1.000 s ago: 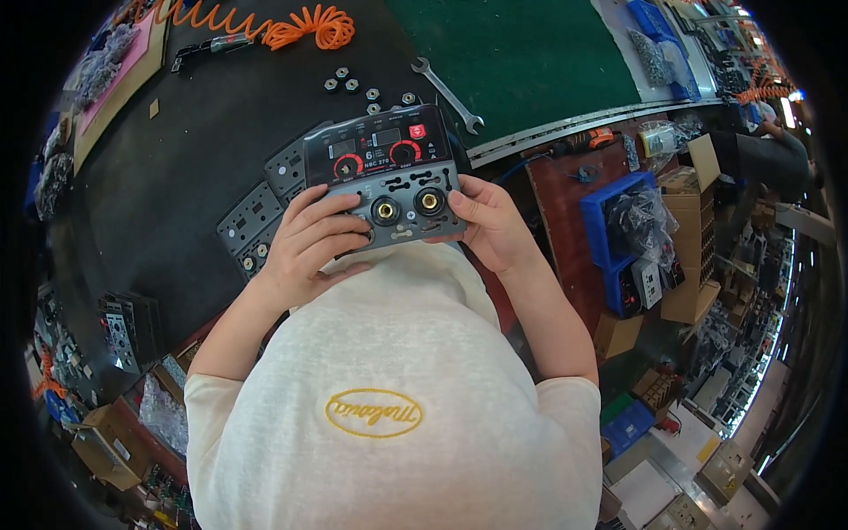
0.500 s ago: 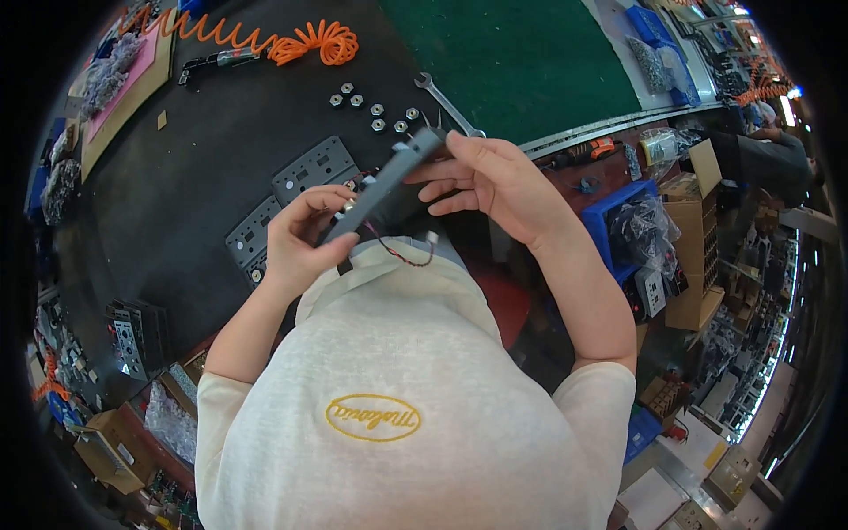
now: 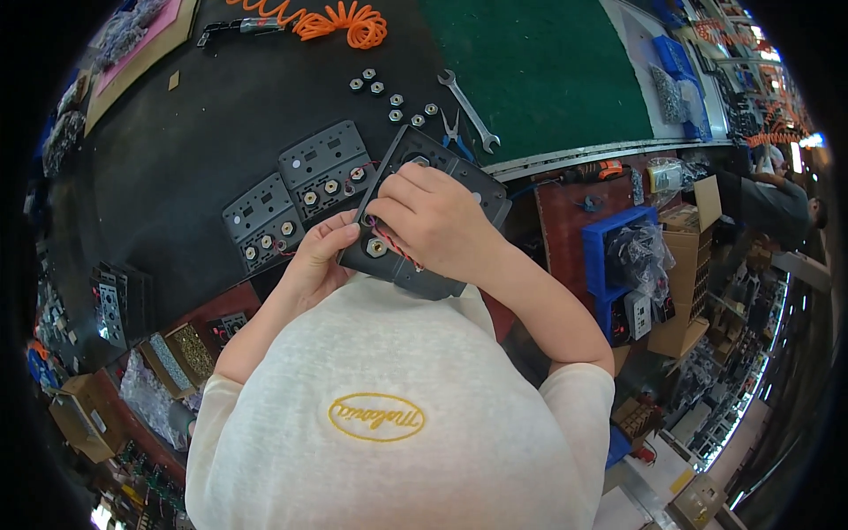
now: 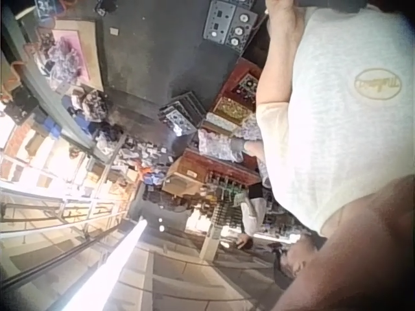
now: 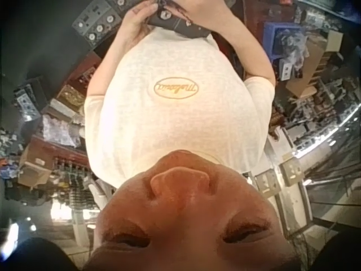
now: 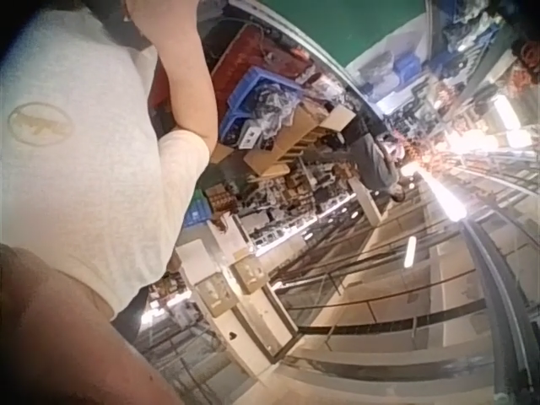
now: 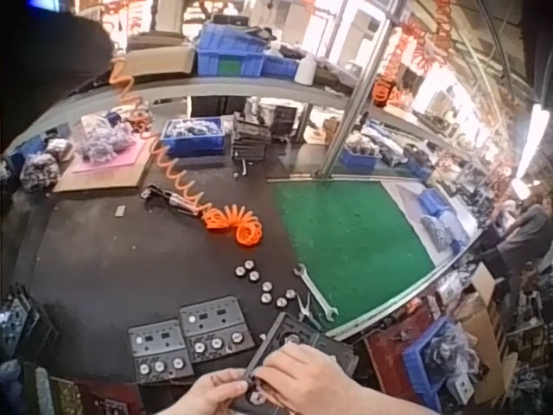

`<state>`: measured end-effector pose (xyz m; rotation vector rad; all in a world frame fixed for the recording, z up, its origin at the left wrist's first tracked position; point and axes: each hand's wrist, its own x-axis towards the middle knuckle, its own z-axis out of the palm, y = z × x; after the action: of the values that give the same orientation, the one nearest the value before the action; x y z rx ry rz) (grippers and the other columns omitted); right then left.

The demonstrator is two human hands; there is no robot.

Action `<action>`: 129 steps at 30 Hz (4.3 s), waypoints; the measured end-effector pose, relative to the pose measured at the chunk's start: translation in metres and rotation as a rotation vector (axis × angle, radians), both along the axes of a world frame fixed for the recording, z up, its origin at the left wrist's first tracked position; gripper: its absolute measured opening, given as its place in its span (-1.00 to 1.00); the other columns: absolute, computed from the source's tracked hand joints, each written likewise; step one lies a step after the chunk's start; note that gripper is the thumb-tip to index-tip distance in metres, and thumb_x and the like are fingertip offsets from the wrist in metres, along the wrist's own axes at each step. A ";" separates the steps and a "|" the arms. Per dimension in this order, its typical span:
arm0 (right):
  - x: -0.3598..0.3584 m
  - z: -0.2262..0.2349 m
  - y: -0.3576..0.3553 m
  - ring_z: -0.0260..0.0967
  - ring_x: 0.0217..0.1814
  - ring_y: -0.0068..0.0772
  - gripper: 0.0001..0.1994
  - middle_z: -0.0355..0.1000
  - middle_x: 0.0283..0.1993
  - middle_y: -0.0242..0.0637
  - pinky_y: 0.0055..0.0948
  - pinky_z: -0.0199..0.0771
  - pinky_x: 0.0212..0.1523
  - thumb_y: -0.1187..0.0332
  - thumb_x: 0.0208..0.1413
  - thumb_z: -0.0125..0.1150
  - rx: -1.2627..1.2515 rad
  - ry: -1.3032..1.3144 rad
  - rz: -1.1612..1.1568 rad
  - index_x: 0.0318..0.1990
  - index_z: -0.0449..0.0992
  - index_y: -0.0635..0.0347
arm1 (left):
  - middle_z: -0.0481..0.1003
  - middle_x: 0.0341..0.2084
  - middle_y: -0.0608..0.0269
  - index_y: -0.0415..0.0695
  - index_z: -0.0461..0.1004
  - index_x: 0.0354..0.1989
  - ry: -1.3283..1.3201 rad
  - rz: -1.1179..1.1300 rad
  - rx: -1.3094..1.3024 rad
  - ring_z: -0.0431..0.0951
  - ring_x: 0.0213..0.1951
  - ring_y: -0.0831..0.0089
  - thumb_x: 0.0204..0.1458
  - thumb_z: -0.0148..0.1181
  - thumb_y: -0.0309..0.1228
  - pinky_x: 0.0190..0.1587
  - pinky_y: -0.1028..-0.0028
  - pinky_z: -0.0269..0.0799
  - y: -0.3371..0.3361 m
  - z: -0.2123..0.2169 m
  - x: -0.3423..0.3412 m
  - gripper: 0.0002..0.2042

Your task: The recorder is assembling and inspecting electronic control panels, connecting wires and using a wrench to tighten components.

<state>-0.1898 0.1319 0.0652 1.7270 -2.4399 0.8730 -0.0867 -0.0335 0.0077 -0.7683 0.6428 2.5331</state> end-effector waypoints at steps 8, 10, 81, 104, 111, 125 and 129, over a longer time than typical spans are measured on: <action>0.019 -0.002 -0.007 0.31 -0.28 -0.31 -0.71 0.34 -0.33 -0.32 -0.41 0.35 -0.29 0.49 -0.32 0.32 0.083 0.088 -0.102 -0.33 0.45 0.20 | 0.54 -0.25 0.24 -0.20 0.48 -0.11 -0.027 0.012 0.019 0.56 -0.21 0.52 0.01 0.20 -0.55 -0.09 0.39 0.53 0.001 0.004 0.004 -0.76; 0.024 -0.002 -0.008 0.30 -0.27 -0.31 -0.71 0.33 -0.33 -0.32 -0.41 0.35 -0.30 0.49 -0.32 0.32 0.074 0.100 -0.132 -0.33 0.45 0.20 | 0.54 -0.25 0.23 -0.20 0.48 -0.11 -0.017 0.019 0.025 0.55 -0.21 0.52 0.01 0.20 -0.55 -0.08 0.40 0.53 0.002 0.002 0.005 -0.76; 0.037 -0.008 -0.018 0.33 -0.34 -0.24 -0.77 0.34 -0.43 -0.26 -0.37 0.37 -0.34 0.47 -0.23 0.30 0.125 -0.162 -0.448 -0.35 0.42 0.22 | 0.54 -0.26 0.22 -0.23 0.46 -0.12 0.133 0.110 -0.050 0.53 -0.19 0.54 0.01 0.20 -0.56 -0.04 0.45 0.48 0.005 -0.010 -0.001 -0.76; -0.007 -0.013 0.016 0.31 -0.38 -0.24 -0.75 0.34 -0.43 -0.26 -0.37 0.36 -0.36 0.49 -0.24 0.29 0.081 -0.201 -0.209 -0.33 0.41 0.25 | 0.54 -0.24 0.23 -0.25 0.44 -0.10 0.098 0.267 -0.143 0.53 -0.19 0.58 0.00 0.21 -0.59 -0.03 0.54 0.43 0.051 -0.005 -0.016 -0.74; -0.020 -0.017 0.031 0.34 -0.39 -0.22 -0.80 0.35 -0.44 -0.23 -0.33 0.37 -0.36 0.51 -0.13 0.27 -0.053 -0.512 -0.206 -0.30 0.42 0.26 | 0.50 -0.20 0.20 -0.28 0.43 -0.13 0.194 0.369 -0.437 0.51 -0.14 0.49 -0.08 0.26 -0.64 0.01 0.51 0.42 0.073 0.004 -0.024 -0.70; -0.027 -0.021 0.064 0.38 -0.13 -0.47 -0.50 0.47 -0.11 -0.28 -0.45 0.40 -0.13 0.55 0.13 0.03 0.149 -1.182 -0.039 0.27 0.24 0.15 | 0.48 -0.18 0.18 -0.29 0.44 -0.14 0.400 0.404 -0.664 0.49 -0.11 0.50 -0.10 0.28 -0.62 -0.02 0.49 0.45 0.065 0.020 -0.019 -0.69; -0.023 -0.040 0.061 0.35 -0.21 -0.47 -0.52 0.42 -0.16 -0.29 -0.45 0.41 -0.16 0.51 0.15 0.03 0.123 -0.880 0.085 0.26 0.24 0.15 | 0.48 -0.14 0.15 -0.29 0.43 -0.10 0.238 0.442 -0.508 0.49 -0.10 0.52 -0.07 0.27 -0.64 0.02 0.50 0.43 0.061 0.022 -0.020 -0.69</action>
<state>-0.2127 0.1926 0.0256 1.7301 -2.9518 1.8504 -0.1064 0.0273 0.0293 -0.8528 1.3649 2.9246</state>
